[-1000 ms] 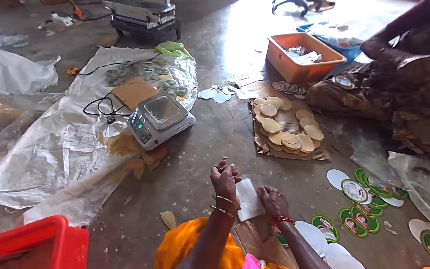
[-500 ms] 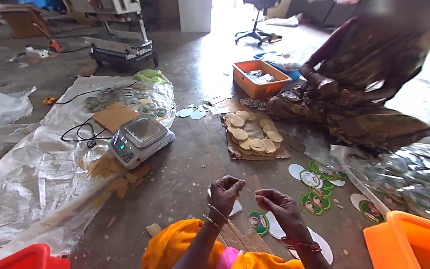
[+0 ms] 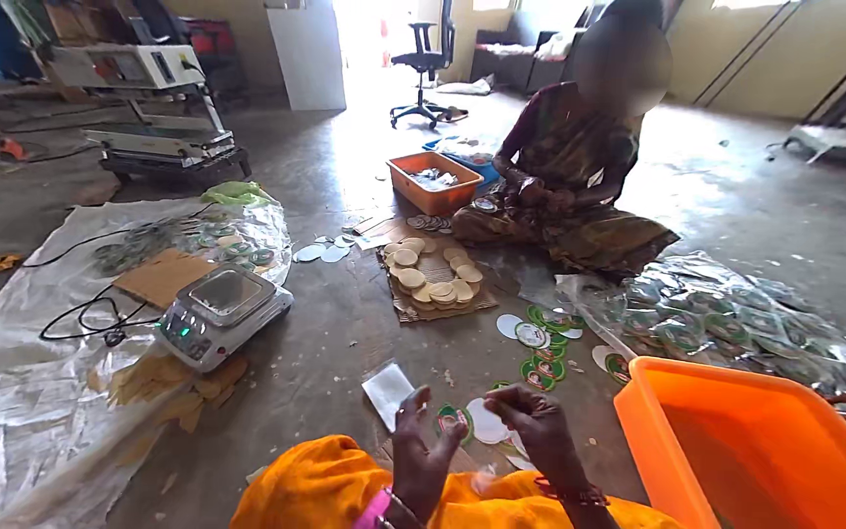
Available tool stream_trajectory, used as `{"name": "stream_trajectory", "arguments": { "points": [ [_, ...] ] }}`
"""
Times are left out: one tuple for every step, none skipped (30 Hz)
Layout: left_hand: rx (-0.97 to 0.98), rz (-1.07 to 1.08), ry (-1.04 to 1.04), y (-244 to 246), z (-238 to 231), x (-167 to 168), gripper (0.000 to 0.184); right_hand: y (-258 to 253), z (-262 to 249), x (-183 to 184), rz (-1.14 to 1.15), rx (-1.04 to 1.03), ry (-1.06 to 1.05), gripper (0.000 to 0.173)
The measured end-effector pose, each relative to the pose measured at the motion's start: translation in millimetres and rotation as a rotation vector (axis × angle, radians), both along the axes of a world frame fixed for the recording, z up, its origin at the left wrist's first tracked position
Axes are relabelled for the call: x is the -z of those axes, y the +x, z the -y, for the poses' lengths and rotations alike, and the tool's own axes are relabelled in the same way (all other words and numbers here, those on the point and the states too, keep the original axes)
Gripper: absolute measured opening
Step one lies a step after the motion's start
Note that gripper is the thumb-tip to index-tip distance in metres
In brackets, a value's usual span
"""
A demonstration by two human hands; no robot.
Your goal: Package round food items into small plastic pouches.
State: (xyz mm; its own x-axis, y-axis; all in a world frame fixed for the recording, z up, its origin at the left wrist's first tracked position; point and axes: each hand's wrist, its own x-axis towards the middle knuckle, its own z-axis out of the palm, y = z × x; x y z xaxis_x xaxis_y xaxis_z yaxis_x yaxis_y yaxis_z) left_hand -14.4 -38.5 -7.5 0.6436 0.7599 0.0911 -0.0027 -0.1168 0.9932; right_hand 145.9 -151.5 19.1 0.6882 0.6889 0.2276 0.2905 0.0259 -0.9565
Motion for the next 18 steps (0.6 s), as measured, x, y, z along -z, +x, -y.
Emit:
{"name": "stream_trajectory", "arguments": {
  "points": [
    [0.039,0.043,0.037,5,1,-9,0.055,-2,2,-2,0.055,-0.087,-0.011,0.01],
    [0.066,0.076,0.013,11,3,-18,0.035,-6,4,-4,0.051,-0.131,-0.014,0.012],
    [0.094,0.107,-0.069,15,4,-25,0.018,-11,6,-6,-0.017,-0.125,-0.021,0.015],
    [0.098,0.119,-0.135,19,5,-30,0.009,-15,10,-8,-0.146,-0.083,-0.044,0.018],
    [0.081,0.125,-0.159,21,6,-31,0.008,-17,15,-9,-0.313,-0.017,-0.072,0.016],
    [0.055,0.132,-0.156,22,9,-31,0.008,-20,20,-9,-0.484,0.056,-0.097,0.012],
    [0.028,0.131,-0.145,22,14,-29,0.009,-25,25,-9,-0.631,0.118,-0.118,0.011],
    [0.009,0.113,-0.137,21,21,-27,0.011,-31,28,-9,-0.743,0.163,-0.135,0.014],
    [0.002,0.085,-0.155,21,28,-24,0.013,-37,29,-7,-0.798,0.208,-0.128,0.016],
    [0.001,0.048,-0.222,22,34,-23,0.015,-42,28,-3,-0.767,0.249,-0.105,0.018],
    [0.0,0.007,-0.346,23,39,-22,0.018,-46,25,4,-0.643,0.285,-0.074,0.018],
    [-0.003,-0.041,-0.503,25,42,-24,0.021,-50,20,14,-0.444,0.322,-0.037,0.018],
    [-0.019,-0.084,-0.646,28,43,-25,0.023,-55,16,22,-0.228,0.349,-0.003,0.018],
    [-0.053,-0.112,-0.741,32,45,-27,0.026,-61,14,29,-0.04,0.355,0.023,0.017],
    [-0.101,-0.126,-0.776,35,47,-31,0.033,-68,13,33,0.104,0.336,0.042,0.016],
    [-0.145,-0.157,-0.767,38,49,-45,0.041,-76,11,36,0.197,0.305,0.066,0.017],
    [-0.188,-0.199,-0.729,39,52,-67,0.045,-84,8,36,0.26,0.263,0.093,0.024],
    [-0.219,-0.173,-0.677,38,57,-83,0.045,-92,6,33,0.296,0.21,0.12,0.032]
  ]
}}
